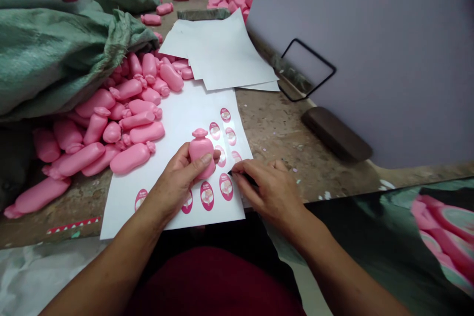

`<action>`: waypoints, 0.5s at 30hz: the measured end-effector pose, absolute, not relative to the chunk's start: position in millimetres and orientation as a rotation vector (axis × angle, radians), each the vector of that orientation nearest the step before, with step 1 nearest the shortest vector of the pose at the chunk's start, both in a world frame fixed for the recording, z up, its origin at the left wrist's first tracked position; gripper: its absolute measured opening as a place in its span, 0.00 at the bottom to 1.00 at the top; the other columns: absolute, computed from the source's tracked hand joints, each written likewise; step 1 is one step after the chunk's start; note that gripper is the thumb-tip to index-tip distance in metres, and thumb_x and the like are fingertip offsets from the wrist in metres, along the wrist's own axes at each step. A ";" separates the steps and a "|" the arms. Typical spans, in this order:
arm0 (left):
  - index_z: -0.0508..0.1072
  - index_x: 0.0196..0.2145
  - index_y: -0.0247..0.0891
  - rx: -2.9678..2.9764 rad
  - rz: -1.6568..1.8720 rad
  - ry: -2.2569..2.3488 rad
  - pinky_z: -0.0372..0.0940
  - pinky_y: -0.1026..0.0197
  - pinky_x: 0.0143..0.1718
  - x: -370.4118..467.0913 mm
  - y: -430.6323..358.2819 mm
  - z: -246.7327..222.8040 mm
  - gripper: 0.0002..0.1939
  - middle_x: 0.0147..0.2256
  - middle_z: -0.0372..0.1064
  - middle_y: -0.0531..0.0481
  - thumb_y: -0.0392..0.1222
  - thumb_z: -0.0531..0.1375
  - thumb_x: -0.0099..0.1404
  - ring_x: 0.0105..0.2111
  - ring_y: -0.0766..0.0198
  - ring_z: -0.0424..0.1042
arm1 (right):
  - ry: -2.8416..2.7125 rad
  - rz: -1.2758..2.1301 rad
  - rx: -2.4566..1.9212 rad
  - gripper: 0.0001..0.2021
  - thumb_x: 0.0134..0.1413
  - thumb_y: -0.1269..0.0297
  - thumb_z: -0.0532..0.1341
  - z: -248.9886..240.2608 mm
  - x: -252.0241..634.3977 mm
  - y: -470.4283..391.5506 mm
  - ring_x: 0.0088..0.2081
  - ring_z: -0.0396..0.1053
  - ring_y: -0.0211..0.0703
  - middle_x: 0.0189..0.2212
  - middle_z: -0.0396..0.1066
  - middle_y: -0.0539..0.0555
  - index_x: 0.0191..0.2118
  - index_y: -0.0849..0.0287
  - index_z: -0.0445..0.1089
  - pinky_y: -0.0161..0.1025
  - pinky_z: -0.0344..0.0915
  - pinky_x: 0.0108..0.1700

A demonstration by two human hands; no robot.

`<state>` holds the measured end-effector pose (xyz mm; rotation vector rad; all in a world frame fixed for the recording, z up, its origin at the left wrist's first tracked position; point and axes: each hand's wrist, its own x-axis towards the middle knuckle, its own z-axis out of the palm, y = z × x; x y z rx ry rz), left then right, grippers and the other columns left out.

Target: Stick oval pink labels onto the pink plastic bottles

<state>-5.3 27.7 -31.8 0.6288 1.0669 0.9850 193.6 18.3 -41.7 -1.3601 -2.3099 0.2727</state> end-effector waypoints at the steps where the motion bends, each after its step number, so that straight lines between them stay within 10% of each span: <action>1: 0.75 0.46 0.37 0.632 0.979 1.070 0.66 0.55 0.55 -5.2 27.7 -31.7 0.18 0.46 0.78 0.45 0.45 0.69 0.61 0.49 0.58 0.74 | -2.309 0.288 -1.372 0.09 0.65 0.68 0.55 -41.8 193.0 18.4 0.27 0.69 0.40 0.29 0.79 0.50 0.36 0.57 0.71 0.42 0.47 0.34; 15: 0.74 0.45 0.37 0.599 0.996 1.062 0.65 0.54 0.55 -5.6 27.6 -31.5 0.17 0.45 0.79 0.45 0.44 0.70 0.60 0.48 0.58 0.75 | -2.277 0.387 -1.413 0.08 0.65 0.68 0.55 -38.8 197.6 21.3 0.29 0.72 0.43 0.31 0.79 0.50 0.37 0.56 0.71 0.43 0.49 0.36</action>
